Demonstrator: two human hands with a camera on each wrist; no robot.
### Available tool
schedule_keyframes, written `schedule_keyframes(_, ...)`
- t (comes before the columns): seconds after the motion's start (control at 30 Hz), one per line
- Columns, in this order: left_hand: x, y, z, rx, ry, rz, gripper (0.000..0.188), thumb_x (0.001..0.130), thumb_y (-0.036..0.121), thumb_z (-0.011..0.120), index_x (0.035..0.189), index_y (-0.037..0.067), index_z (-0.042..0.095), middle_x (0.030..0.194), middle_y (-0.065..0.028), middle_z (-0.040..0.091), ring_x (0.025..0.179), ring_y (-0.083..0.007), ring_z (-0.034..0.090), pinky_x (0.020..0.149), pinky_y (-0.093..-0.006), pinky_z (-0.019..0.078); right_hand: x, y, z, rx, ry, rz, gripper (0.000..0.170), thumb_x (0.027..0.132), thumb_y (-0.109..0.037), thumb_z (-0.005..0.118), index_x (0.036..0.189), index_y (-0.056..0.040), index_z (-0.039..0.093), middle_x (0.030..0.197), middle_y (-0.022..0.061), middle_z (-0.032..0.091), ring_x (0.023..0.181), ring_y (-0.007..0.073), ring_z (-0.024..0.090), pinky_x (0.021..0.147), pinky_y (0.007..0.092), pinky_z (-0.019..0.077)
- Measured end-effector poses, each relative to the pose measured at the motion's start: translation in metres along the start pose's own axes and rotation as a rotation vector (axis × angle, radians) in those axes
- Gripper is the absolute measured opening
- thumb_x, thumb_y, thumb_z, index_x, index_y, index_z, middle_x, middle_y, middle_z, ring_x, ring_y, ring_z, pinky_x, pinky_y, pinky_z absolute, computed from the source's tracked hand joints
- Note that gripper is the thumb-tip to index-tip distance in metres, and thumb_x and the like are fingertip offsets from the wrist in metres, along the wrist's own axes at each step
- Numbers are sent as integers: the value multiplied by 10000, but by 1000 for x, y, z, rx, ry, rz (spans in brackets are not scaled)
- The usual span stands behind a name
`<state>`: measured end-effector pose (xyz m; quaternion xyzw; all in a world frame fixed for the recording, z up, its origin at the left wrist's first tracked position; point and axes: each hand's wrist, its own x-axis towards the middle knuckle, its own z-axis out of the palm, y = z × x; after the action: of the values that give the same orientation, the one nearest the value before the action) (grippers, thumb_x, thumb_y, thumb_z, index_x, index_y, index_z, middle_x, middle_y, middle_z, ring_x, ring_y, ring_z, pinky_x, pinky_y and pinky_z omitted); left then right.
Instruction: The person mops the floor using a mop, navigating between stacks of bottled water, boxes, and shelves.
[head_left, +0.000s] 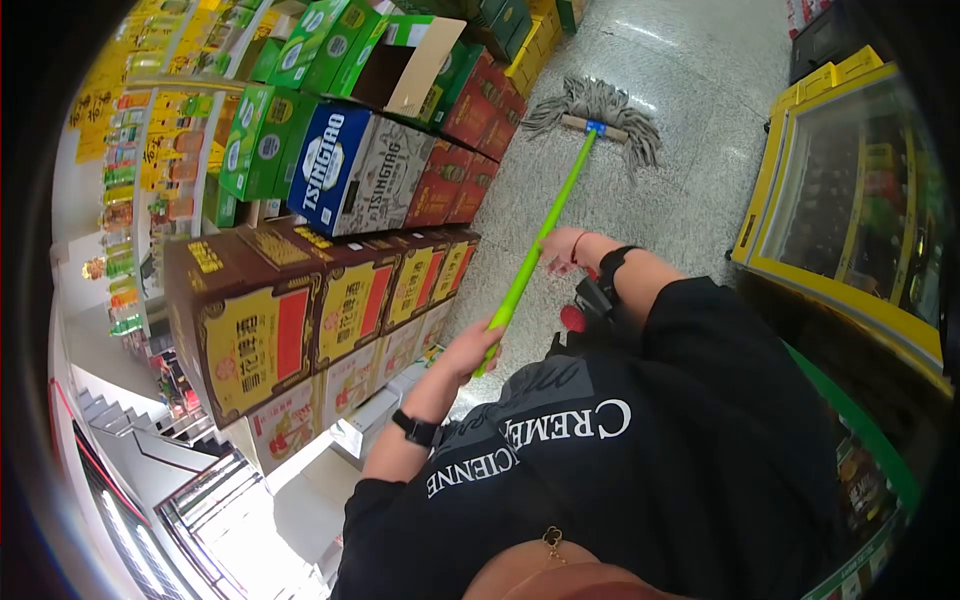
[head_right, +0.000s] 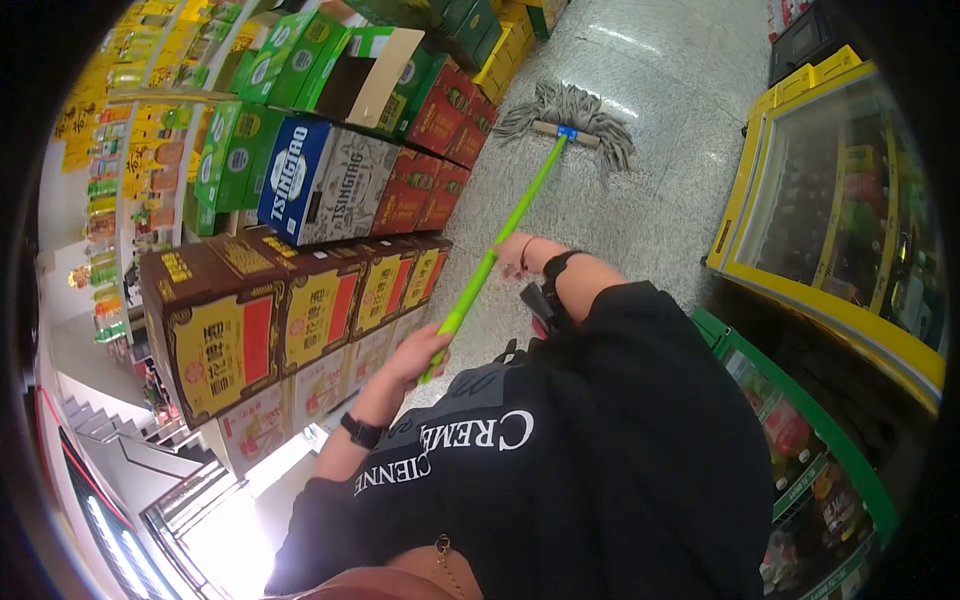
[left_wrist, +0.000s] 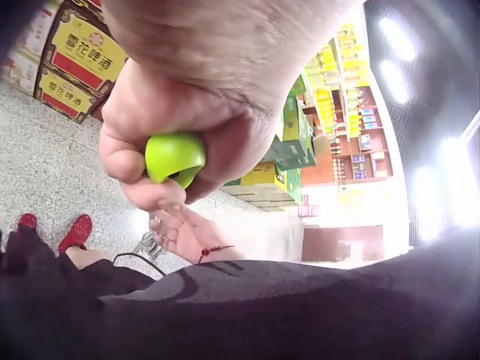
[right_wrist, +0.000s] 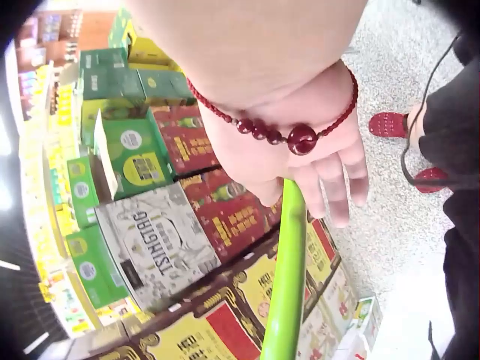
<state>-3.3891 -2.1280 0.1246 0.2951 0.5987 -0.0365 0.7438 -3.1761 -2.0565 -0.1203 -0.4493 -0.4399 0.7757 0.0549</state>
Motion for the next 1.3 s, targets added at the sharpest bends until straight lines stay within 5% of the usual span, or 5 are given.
schedule_keyframes(0.2,75,130,14,34,-53,124,190,871,219,469,986,70,449,621,-15,461,425,-95,427,374,-224,345,-23,-78,-116,359,453,135,283,853,-246,484,904,25,545,675,125,583,511,228,604,378,351,447)
schedule_keyframes(0.43,125,217,29,13,-27,124,171,872,238,470,946,85,450,638,-15,464,441,-89,430,382,-213,337,-11,-98,-193,4,530,-41,338,845,-317,504,849,15,565,686,122,581,513,225,604,377,338,462)
schedule_keyframes(0.57,129,225,37,14,-32,94,185,865,251,487,940,87,447,655,-14,461,444,-87,430,386,-212,337,-13,-108,-190,330,579,111,308,837,-308,537,1006,-61,468,876,83,560,634,216,612,462,358,477)
schedule_keyframes(1.03,16,-54,-56,229,-38,115,340,859,199,502,1156,59,414,677,11,418,459,-70,379,384,-198,334,10,-39,99,-12,385,226,323,817,-265,537,1024,-24,483,738,124,571,463,219,579,325,337,431)
schedule_keyframes(1.3,-88,-220,-120,620,100,125,583,793,230,597,1309,127,347,705,5,491,590,-77,463,494,-239,392,14,8,256,173,-204,339,454,871,-344,421,1227,-64,379,1138,170,521,741,279,636,559,368,514)
